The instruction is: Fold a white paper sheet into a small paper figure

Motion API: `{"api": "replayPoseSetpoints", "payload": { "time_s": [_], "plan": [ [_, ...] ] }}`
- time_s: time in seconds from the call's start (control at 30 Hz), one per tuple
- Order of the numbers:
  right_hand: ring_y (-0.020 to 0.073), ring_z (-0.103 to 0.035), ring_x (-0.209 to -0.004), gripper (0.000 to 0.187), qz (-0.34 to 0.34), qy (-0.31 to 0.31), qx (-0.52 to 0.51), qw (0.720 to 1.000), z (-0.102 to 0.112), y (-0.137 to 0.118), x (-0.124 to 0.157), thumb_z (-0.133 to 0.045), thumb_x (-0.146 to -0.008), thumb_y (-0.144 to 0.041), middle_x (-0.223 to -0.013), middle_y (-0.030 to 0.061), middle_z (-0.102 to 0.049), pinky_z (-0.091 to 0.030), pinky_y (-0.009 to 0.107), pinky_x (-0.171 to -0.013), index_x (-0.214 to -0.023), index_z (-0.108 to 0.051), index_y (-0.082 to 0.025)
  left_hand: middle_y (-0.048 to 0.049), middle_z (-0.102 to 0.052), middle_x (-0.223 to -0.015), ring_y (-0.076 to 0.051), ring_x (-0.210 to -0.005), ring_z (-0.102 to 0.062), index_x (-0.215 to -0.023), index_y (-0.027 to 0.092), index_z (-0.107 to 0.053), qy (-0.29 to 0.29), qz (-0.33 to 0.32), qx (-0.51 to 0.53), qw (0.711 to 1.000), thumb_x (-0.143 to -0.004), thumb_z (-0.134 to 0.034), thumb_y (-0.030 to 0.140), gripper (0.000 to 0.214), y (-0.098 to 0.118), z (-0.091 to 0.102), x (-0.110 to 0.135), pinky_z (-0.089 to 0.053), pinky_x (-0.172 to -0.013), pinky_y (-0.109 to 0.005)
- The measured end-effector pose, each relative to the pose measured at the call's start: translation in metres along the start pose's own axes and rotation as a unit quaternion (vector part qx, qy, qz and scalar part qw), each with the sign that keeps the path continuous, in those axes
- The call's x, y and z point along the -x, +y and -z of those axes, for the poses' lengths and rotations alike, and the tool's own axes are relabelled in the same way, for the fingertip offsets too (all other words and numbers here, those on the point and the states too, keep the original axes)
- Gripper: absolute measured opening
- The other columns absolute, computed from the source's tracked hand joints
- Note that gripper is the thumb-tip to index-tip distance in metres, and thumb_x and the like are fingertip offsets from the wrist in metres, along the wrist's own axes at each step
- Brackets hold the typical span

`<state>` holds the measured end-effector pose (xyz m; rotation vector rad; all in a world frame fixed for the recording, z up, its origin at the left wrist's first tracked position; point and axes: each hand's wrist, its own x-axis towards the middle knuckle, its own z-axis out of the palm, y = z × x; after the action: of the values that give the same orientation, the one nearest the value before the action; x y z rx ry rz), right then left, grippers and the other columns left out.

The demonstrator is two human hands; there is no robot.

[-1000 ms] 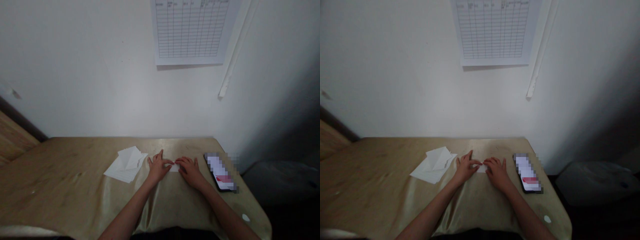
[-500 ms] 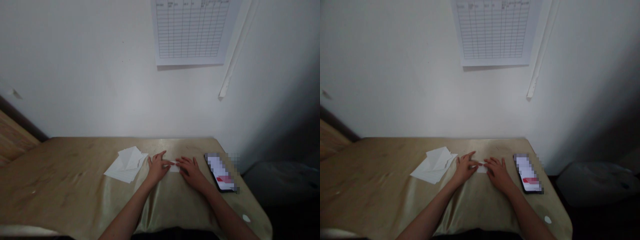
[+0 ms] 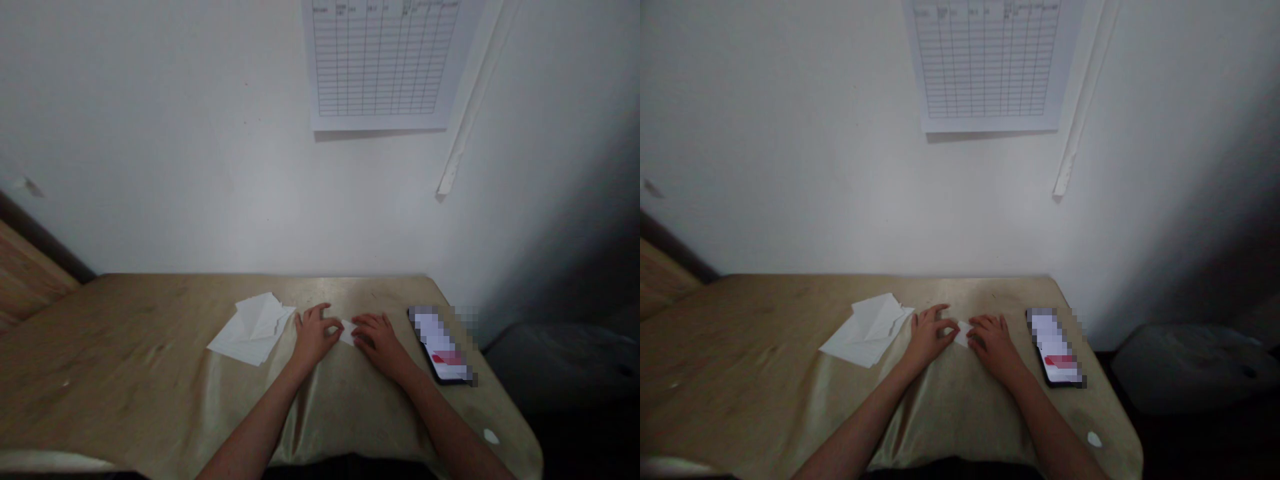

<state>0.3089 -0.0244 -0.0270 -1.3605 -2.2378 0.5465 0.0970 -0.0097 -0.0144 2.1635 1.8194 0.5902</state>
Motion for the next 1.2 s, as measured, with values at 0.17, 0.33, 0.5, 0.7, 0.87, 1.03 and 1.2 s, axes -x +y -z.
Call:
{"api": "replayPoseSetpoints", "payload": {
  "time_s": [0.17, 0.33, 0.5, 0.7, 0.87, 1.03, 1.2],
  "plan": [
    [0.0211, -0.050, -0.135, 0.027, 0.001, 0.008, -0.016, 1.000, -0.001, 0.001, -0.001, -0.049, -0.097, -0.024, -0.133, 0.0041, -0.067, -0.007, 0.060, -0.123, -0.114, -0.070, -0.029, 0.0010, -0.055, -0.146, -0.031, -0.137, -0.046, -0.091, 0.039, -0.080, 0.010, 0.007, 0.002, 1.000, -0.085, -0.074, 0.030, 0.012, 0.003, -0.001, 0.000, -0.012, -0.119, -0.068],
    [0.0218, -0.052, -0.133, 0.027, -0.008, 0.023, -0.023, 0.999, -0.003, 0.001, -0.002, -0.049, -0.095, -0.022, -0.129, 0.0045, -0.069, -0.007, 0.060, -0.122, -0.112, -0.070, -0.028, 0.0004, -0.053, -0.150, -0.032, -0.139, -0.044, -0.094, 0.039, -0.079, 0.005, 0.009, -0.004, 1.000, -0.081, -0.078, 0.036, 0.013, 0.007, 0.001, 0.002, -0.013, -0.119, -0.070],
    [0.0220, -0.053, -0.132, 0.027, -0.018, 0.025, -0.028, 0.999, -0.002, 0.000, -0.003, -0.048, -0.095, -0.022, -0.129, 0.0046, -0.070, -0.007, 0.060, -0.122, -0.111, -0.070, -0.027, -0.0005, -0.047, -0.157, -0.036, -0.145, -0.035, -0.097, 0.037, -0.077, -0.007, 0.013, -0.027, 1.000, -0.078, -0.081, 0.040, 0.019, 0.014, 0.004, 0.005, -0.011, -0.116, -0.075],
    [0.0219, -0.053, -0.132, 0.027, -0.023, 0.031, -0.032, 0.999, -0.004, 0.001, -0.005, -0.048, -0.095, -0.020, -0.128, 0.0045, -0.070, -0.007, 0.060, -0.122, -0.110, -0.070, -0.027, -0.0027, -0.039, -0.163, -0.039, -0.149, -0.029, -0.104, 0.035, -0.073, -0.021, 0.007, -0.051, 0.998, -0.073, -0.084, 0.046, 0.035, 0.020, 0.002, 0.010, -0.011, -0.114, -0.079],
    [0.0221, -0.054, -0.131, 0.027, -0.018, 0.038, -0.036, 0.998, -0.008, 0.005, -0.005, -0.050, -0.094, -0.019, -0.128, 0.0042, -0.070, -0.007, 0.059, -0.122, -0.110, -0.070, -0.028, -0.0040, -0.038, -0.163, -0.038, -0.151, -0.027, -0.108, 0.034, -0.069, -0.025, 0.000, -0.052, 0.998, -0.072, -0.084, 0.051, 0.042, 0.016, -0.003, 0.009, -0.010, -0.114, -0.080],
    [0.0233, -0.053, -0.133, 0.028, -0.020, 0.040, -0.040, 0.998, -0.008, 0.006, -0.005, -0.050, -0.094, -0.018, -0.128, 0.0045, -0.071, -0.009, 0.060, -0.122, -0.112, -0.070, -0.027, -0.0067, -0.040, -0.162, -0.039, -0.152, -0.025, -0.109, 0.035, -0.069, -0.039, 0.012, -0.041, 0.998, -0.072, -0.084, 0.053, 0.043, 0.009, -0.008, 0.005, -0.008, -0.112, -0.082],
    [0.0246, -0.052, -0.134, 0.030, -0.020, 0.037, -0.036, 0.998, -0.005, 0.006, -0.004, -0.051, -0.094, -0.019, -0.128, 0.0043, -0.071, -0.012, 0.060, -0.121, -0.115, -0.070, -0.028, -0.0020, -0.045, -0.159, -0.036, -0.151, -0.028, -0.104, 0.037, -0.073, -0.017, 0.005, -0.024, 1.000, -0.085, -0.074, 0.043, 0.020, 0.003, -0.011, 0.001, -0.010, -0.114, -0.080]
  ]
}}
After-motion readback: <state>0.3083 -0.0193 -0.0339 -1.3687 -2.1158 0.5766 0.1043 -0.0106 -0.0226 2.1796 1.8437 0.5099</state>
